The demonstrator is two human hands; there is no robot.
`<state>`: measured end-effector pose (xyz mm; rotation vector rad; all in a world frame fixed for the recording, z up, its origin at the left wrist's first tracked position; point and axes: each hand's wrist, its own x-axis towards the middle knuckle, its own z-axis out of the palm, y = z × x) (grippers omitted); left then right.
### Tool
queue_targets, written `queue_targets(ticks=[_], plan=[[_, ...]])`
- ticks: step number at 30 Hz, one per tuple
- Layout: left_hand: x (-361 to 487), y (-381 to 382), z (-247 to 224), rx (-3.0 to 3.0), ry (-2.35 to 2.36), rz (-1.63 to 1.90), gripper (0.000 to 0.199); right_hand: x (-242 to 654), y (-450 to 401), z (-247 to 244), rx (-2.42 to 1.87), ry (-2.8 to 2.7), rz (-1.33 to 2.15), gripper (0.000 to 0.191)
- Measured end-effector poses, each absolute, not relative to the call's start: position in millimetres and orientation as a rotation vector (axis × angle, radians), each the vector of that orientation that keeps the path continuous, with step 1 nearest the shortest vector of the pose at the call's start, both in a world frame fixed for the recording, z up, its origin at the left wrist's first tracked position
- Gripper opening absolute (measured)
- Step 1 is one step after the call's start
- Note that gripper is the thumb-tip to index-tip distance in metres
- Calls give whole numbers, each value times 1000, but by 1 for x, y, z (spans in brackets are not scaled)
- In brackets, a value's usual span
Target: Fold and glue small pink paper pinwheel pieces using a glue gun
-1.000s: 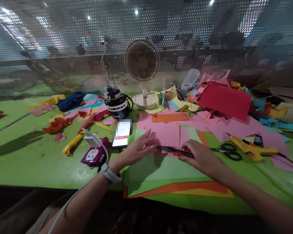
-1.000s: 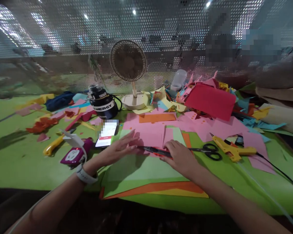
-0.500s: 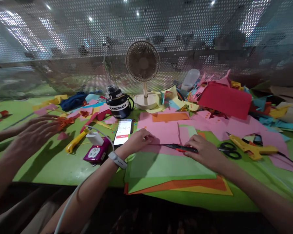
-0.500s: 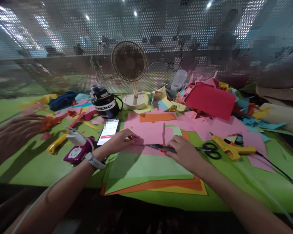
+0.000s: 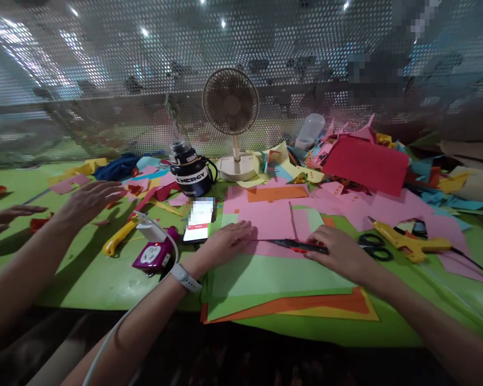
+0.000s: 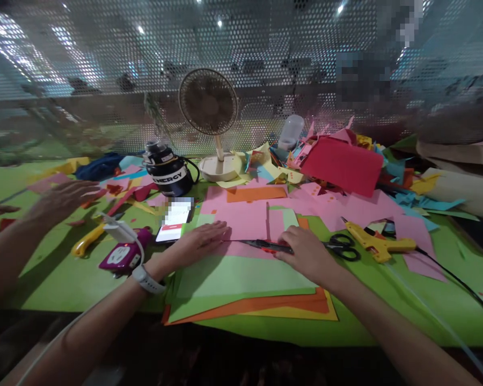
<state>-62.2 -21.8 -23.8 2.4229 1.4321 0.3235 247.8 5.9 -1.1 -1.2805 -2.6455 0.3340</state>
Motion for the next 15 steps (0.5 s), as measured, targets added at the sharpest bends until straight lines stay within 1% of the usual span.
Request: queue_targets(ticks=[5, 9, 11, 13, 15], plan=[[-41, -39, -18, 2466, 1429, 233, 44, 260, 8, 8, -1241, -2599, 280, 12], [-26, -49, -10, 2494, 1365, 258, 44, 269, 11, 9, -1260, -2565, 305, 12], [-28, -45, -7, 2498, 1374, 327, 41, 271, 12, 7, -1296, -2576, 334, 12], [-36, -33, -8, 2484, 1506, 384, 38, 272, 12, 5, -1319, -2594, 366, 12], [-48, -19, -13, 2508, 1415, 364, 39, 272, 12, 4, -1315, -2602, 382, 12]])
